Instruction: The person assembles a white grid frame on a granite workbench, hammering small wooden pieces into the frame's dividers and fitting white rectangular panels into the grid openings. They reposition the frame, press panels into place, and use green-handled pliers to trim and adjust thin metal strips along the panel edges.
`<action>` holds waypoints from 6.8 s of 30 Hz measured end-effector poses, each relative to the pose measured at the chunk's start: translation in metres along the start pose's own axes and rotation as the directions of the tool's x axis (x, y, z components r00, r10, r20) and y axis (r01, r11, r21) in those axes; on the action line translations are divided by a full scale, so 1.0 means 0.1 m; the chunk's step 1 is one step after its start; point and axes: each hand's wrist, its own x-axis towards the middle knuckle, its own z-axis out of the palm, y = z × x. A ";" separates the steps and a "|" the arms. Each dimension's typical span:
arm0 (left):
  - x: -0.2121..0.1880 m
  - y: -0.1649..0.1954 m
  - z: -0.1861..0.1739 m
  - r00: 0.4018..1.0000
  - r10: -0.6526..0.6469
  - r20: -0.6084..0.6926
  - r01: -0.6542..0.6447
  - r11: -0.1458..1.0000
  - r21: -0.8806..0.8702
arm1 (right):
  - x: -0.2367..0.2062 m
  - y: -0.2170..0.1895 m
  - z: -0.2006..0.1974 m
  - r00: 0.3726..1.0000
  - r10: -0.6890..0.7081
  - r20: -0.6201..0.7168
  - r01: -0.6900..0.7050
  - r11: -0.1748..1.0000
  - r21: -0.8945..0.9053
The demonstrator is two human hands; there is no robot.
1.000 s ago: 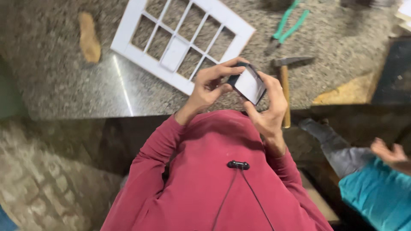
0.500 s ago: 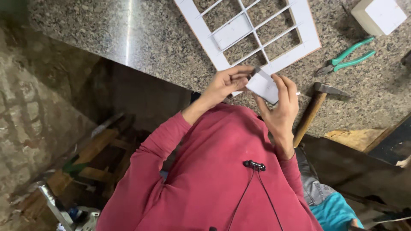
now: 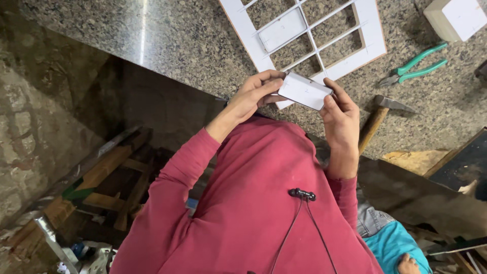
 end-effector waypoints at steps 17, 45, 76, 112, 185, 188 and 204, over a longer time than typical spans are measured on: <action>0.18 -0.32 0.02 0.967 -0.213 0.139 0.237 0.952 -0.192 | 0.22 0.94 -0.99 0.981 0.042 0.188 -0.143 0.811 0.567; 0.55 -0.90 0.81 0.999 -0.044 0.005 0.041 0.960 0.277 | -0.18 -0.16 -1.08 0.829 -0.412 0.379 0.546 0.447 -0.708; 0.25 0.10 0.08 1.000 0.026 0.015 -0.020 0.953 -0.302 | 0.43 -0.53 0.30 0.852 -0.140 0.505 0.524 0.215 -0.824; 0.35 0.32 -0.61 0.374 0.918 -0.135 -0.119 0.192 0.974 | 2.05 -0.48 1.54 0.373 0.202 0.906 0.897 -0.330 -0.295; 0.80 0.53 -0.70 0.521 0.776 0.356 -0.210 -0.288 0.934 | 2.36 -0.71 1.03 0.324 0.242 0.915 0.878 -0.436 -0.196; 0.81 0.54 -0.69 0.511 0.779 0.363 -0.197 -0.304 0.932 | 2.33 -0.70 1.03 0.379 0.295 0.877 0.827 -0.533 -0.178; 0.88 0.57 -0.52 0.592 0.772 0.230 -0.065 -0.239 0.969 | 2.44 -0.67 0.98 0.318 0.284 0.904 0.852 -0.505 -0.141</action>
